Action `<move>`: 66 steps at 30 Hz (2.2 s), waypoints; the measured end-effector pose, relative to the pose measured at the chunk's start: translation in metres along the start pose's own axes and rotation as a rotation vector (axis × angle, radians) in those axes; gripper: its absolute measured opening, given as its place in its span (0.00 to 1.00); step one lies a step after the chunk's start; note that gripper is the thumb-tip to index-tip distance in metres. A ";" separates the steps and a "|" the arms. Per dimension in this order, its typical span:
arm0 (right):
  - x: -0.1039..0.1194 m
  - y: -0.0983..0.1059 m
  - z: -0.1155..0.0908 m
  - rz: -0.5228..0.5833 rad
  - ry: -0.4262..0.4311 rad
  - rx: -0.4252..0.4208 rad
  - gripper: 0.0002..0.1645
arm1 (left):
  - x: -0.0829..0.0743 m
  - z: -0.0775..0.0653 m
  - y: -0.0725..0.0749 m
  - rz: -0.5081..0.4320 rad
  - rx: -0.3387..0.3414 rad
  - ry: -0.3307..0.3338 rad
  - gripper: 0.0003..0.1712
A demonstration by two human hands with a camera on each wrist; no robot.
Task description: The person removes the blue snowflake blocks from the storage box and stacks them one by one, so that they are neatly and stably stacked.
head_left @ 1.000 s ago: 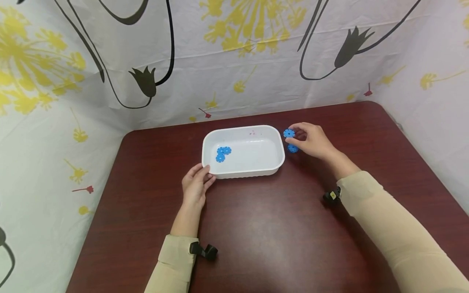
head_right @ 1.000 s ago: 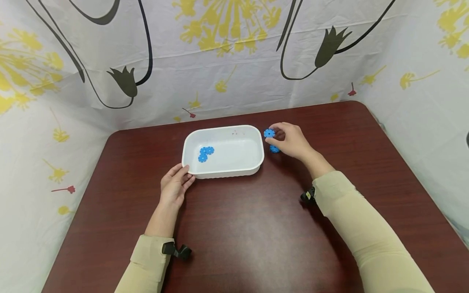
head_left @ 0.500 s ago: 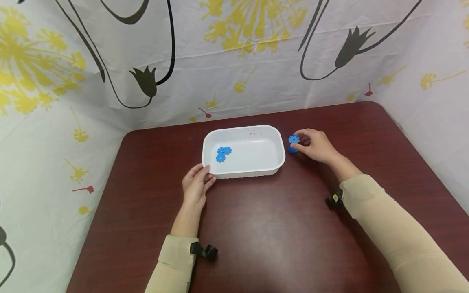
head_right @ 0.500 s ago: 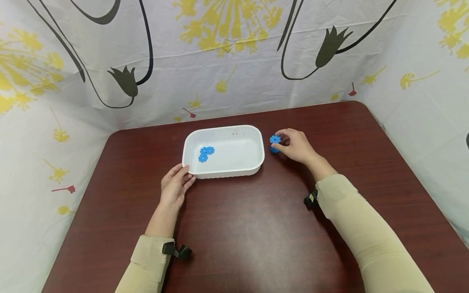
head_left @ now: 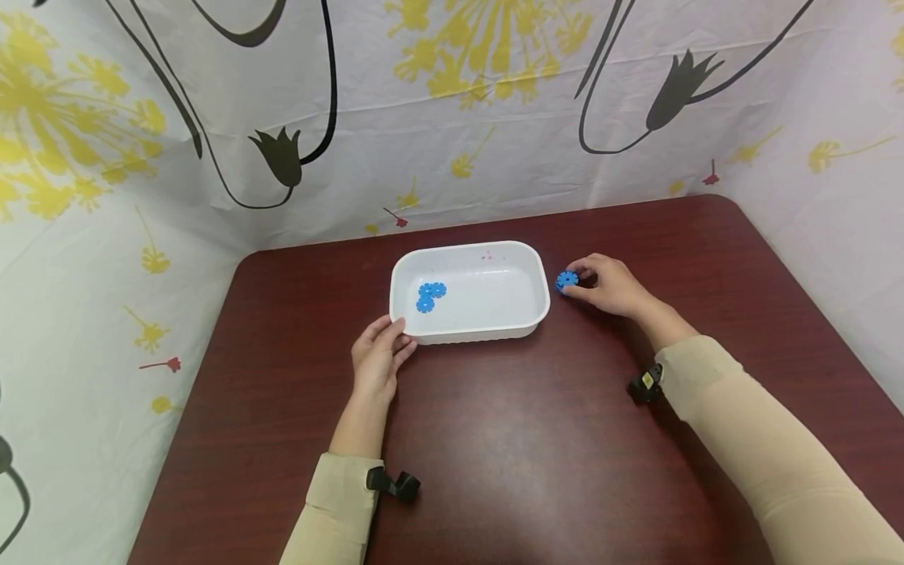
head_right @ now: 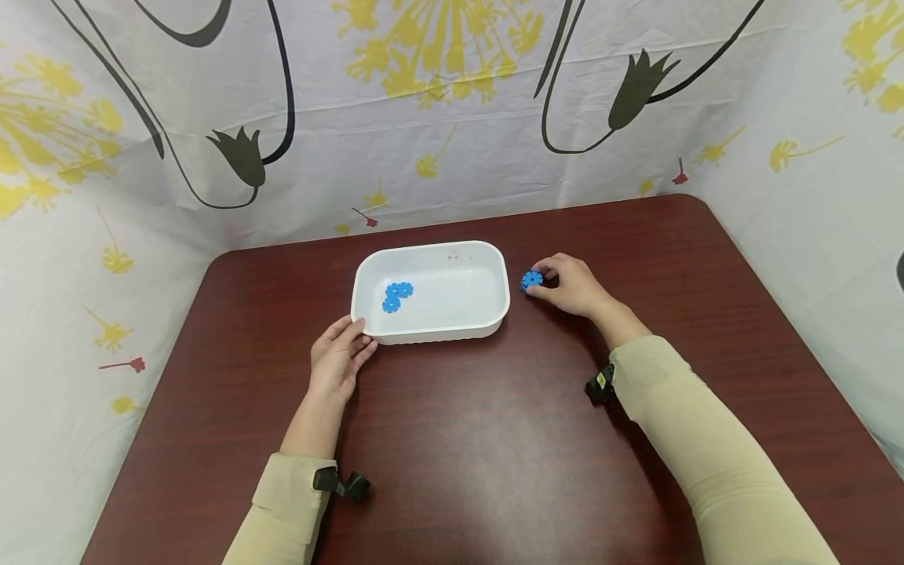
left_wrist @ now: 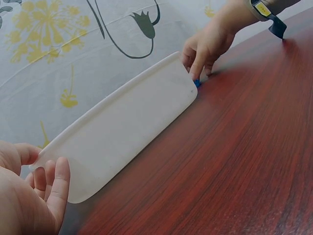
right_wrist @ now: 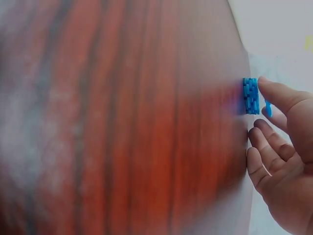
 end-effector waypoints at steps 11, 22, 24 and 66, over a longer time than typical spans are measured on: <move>0.000 -0.003 0.001 -0.040 0.024 0.001 0.24 | 0.001 0.000 0.000 0.007 0.002 0.003 0.18; 0.007 0.002 0.004 0.001 0.041 -0.018 0.26 | 0.000 -0.001 0.000 0.010 -0.003 0.008 0.17; 0.011 0.006 0.006 0.011 0.044 -0.042 0.26 | 0.000 -0.001 0.001 0.013 -0.004 0.011 0.18; 0.135 -0.036 0.064 0.181 0.251 -0.103 0.21 | -0.001 0.003 0.001 -0.029 -0.022 -0.014 0.20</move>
Point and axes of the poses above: each hand's wrist, its own z-axis towards the middle knuckle, its own y-axis out of the back of the hand, x = y × z, the point moved 10 cm from there along z, towards the middle knuckle, and after that the axes turned 7 degrees about x, right-handed, at the moved point
